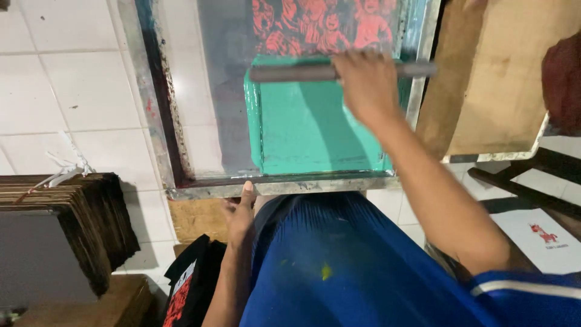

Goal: Manually screen printing designs onto t-shirts using a squeegee and frame

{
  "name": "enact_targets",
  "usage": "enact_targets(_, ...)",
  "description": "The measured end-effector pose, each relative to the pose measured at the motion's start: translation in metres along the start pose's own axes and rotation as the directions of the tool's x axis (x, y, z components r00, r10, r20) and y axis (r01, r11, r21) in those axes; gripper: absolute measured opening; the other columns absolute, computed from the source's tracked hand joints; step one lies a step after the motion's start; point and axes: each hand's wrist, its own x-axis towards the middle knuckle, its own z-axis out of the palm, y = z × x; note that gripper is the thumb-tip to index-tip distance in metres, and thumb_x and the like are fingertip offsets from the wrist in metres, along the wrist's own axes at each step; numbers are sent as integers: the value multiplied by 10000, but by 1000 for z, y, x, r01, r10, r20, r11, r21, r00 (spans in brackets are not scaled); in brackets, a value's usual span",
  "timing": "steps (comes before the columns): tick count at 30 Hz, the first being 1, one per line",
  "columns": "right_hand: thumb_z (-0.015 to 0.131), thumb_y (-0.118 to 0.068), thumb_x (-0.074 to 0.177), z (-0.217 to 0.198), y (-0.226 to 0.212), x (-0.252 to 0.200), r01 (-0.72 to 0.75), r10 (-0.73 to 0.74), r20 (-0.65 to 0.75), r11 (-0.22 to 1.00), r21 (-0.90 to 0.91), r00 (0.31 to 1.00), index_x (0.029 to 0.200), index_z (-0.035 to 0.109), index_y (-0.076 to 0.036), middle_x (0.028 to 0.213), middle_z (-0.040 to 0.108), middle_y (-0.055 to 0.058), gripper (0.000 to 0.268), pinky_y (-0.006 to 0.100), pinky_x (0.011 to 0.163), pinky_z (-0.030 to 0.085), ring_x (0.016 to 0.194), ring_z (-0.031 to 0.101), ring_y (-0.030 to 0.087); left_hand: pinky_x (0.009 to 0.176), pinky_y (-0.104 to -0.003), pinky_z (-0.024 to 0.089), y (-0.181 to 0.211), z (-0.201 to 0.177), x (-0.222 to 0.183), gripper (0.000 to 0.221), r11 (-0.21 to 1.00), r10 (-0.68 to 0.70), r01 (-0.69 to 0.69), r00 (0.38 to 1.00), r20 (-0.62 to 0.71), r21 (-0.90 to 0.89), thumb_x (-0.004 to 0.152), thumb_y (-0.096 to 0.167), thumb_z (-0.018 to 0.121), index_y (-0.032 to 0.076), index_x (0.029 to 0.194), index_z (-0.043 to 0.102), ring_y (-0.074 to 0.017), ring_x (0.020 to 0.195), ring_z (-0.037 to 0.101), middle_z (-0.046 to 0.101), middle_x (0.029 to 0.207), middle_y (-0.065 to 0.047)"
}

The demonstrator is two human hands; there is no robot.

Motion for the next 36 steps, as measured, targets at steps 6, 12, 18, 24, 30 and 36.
enact_targets(6,725,-75,910,28,-39,-68,54,-26,-313,995,83,950,1166,636,-141,1055,593,-17,279,385,848,358,987,590,221,866,-358,599,4,8,9,689,983,-152,159,985,-79,90,822,397,893,110,1366,583,-203,966,746,722,1136,-153)
enact_targets(12,722,-203,832,31,24,-1,124,-113,-194,991,45,974,1106,673,-225,1062,686,-22,279,409,851,395,968,644,241,935,-362,586,7,14,17,794,969,-189,200,978,-86,146,791,435,915,41,1382,560,-188,988,743,716,1157,-165)
enact_targets(18,613,-259,984,27,-18,-61,73,-47,-193,988,133,980,1109,681,-161,1018,655,41,173,434,835,392,948,627,289,1188,-444,404,2,17,9,1087,925,-272,286,958,-90,250,743,637,864,78,1542,385,-263,1353,556,546,1483,-180)
enact_targets(24,626,-197,950,36,-67,-138,17,8,-205,993,120,979,1120,718,-206,1084,696,-16,194,391,797,376,931,650,231,1128,-408,490,0,12,2,920,996,-90,91,995,-45,10,819,368,891,24,1520,406,-363,1360,526,493,1470,-295)
enact_targets(30,614,-157,975,45,-70,-154,70,-13,-224,967,246,974,997,710,-135,963,717,62,101,424,748,405,828,657,311,909,-360,625,-40,0,24,610,987,74,-69,997,28,-145,876,175,841,17,1388,550,-217,1097,632,651,1245,-199)
enact_targets(36,692,-184,811,19,-3,-36,92,-75,-170,991,94,983,1082,698,-208,970,695,-3,273,431,826,411,892,684,305,874,-354,635,-15,-3,8,544,989,118,-113,992,46,-96,890,163,820,-13,1339,570,-198,1039,632,673,1185,-203)
